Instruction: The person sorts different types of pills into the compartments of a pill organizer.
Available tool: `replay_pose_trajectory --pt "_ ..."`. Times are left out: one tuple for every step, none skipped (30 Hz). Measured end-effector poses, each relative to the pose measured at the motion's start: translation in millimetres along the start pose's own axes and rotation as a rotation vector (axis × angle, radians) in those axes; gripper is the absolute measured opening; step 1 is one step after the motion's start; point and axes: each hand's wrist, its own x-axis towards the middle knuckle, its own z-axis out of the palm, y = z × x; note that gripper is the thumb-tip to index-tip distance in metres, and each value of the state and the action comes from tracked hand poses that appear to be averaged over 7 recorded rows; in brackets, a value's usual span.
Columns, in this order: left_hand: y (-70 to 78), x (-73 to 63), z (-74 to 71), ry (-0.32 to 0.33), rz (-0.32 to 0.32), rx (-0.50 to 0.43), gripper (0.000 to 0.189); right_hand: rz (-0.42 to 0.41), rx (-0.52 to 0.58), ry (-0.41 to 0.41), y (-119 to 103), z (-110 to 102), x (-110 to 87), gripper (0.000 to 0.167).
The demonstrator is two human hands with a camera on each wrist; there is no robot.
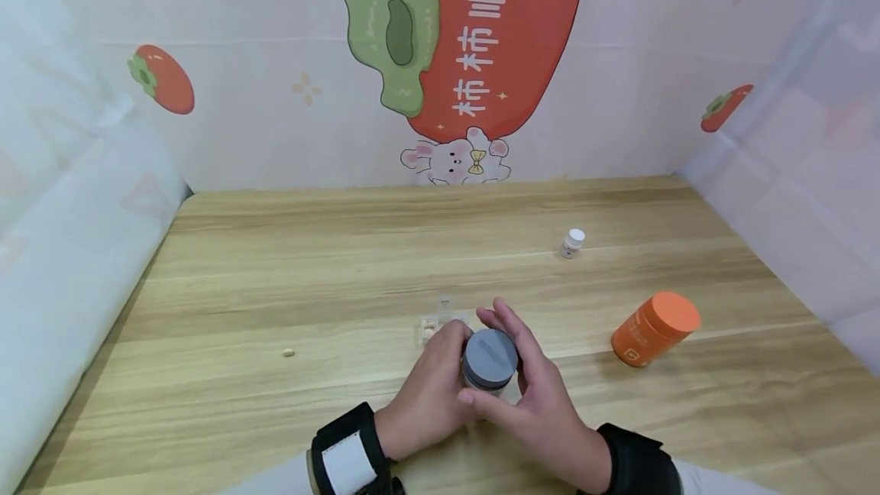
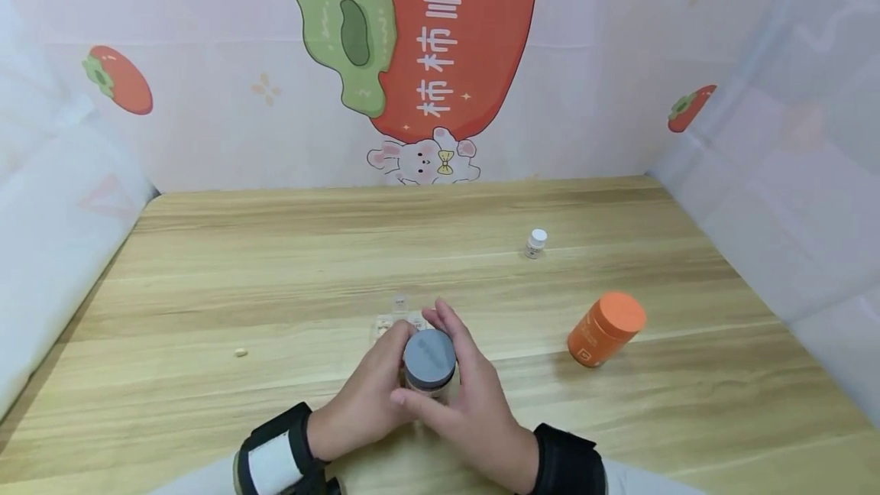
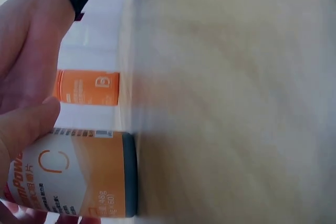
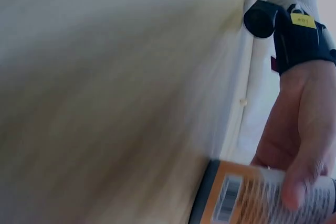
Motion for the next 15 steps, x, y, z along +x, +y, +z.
replay_pose_trajectory --pt "0.5 -0.3 1.0 0.011 -0.006 0.015 0.045 0.006 -0.019 0.014 0 2 0.5 0.089" --pt "0.8 -0.5 1.6 0.015 -0.014 0.024 0.046 0.005 -0.037 0.025 0 3 1.2 0.089" --pt "1.2 -0.6 1.7 0.012 -0.021 0.026 0.046 0.001 -0.042 0.031 1 3 2.1 0.088" --pt "1.4 -0.7 1.5 0.006 -0.024 0.023 0.047 -0.002 -0.040 0.031 1 3 2.7 0.088" --pt "1.6 -0.7 0.7 -0.005 -0.027 0.011 0.048 -0.001 -0.033 0.024 2 3 3.2 0.087" --pt "1.6 -0.6 -0.5 -0.019 -0.028 -0.005 0.048 0.003 -0.022 0.014 2 2 3.7 0.088" --pt "1.5 -0.3 -1.9 -0.034 -0.023 -0.023 0.048 -0.003 -0.008 -0.003 3 0 4.2 0.088" --pt "1.0 0.1 -3.7 -0.053 -0.015 -0.043 0.048 -0.008 0.013 -0.024 4 -1 4.8 0.088" --pt "0.6 0.8 -5.7 -0.073 -0.002 -0.065 0.048 -0.015 0.034 -0.046 5 -2 5.4 0.089" --pt "-0.2 1.9 -7.9 -0.100 0.011 -0.098 0.048 -0.021 0.053 -0.070 5 -4 6.1 0.089" --pt "-1.1 3.2 -10.1 -0.129 0.027 -0.126 0.048 -0.029 0.068 -0.096 6 -6 7.0 0.089" --pt "-2.2 4.4 -12.3 -0.160 0.042 -0.149 0.049 -0.036 0.084 -0.122 6 -7 8.1 0.089" --pt "-3.4 5.7 -14.5 -0.195 0.052 -0.174 0.049 -0.045 0.098 -0.151 7 -9 9.1 0.089" --pt "-4.8 7.1 -16.8 -0.232 0.069 -0.198 0.050 -0.044 0.111 -0.179 7 -11 10.3 0.089" --pt "-6.0 8.3 -19.0 -0.268 0.078 -0.222 0.051 -0.045 0.120 -0.205 7 -12 11.5 0.089"
